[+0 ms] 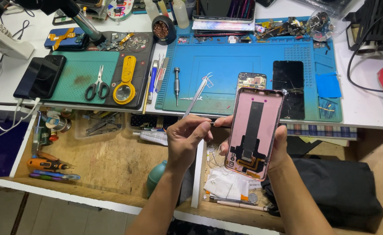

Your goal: Repairing a mobile phone by cleaning parts with a blower and inspecting the screen assembly

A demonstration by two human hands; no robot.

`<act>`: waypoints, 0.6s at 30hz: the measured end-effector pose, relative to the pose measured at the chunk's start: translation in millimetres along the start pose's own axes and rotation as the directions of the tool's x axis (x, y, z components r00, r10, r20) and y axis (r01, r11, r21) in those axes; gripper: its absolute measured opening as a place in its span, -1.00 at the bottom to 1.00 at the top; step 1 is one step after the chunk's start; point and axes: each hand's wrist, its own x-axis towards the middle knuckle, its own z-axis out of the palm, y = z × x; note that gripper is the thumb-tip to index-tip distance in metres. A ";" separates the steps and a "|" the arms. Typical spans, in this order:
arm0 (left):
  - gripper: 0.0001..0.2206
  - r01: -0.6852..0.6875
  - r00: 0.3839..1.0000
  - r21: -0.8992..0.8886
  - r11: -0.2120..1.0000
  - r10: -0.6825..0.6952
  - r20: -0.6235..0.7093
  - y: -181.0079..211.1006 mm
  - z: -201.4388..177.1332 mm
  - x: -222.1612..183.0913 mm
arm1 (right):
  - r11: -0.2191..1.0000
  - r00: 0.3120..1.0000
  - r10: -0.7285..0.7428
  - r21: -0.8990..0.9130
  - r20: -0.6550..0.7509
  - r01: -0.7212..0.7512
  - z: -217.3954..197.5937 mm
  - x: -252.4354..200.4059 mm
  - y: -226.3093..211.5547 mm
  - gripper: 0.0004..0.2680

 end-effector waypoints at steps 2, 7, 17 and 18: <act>-0.92 -0.006 1.000 0.000 1.000 0.006 -0.018 1.4 0.6 -2.8 | 1.000 1.000 -0.004 -0.019 -0.004 0.004 3.5 0.3 -0.1 -0.12; -0.91 -0.025 0.999 -0.050 0.998 0.024 -0.022 7.6 5.0 -5.9 | 1.000 1.000 0.003 -0.020 -0.027 -0.004 5.1 1.1 -3.5 -0.11; -0.90 -0.063 0.998 -0.090 0.994 0.060 -0.037 7.9 7.1 -6.6 | 1.000 0.999 0.012 0.028 -0.046 -0.010 5.6 -1.8 -6.2 -0.12; -0.90 -0.068 0.997 -0.080 0.994 0.066 -0.036 7.9 6.6 -6.4 | 0.999 1.000 0.027 0.037 -0.016 -0.026 0.8 -3.4 -6.8 -0.11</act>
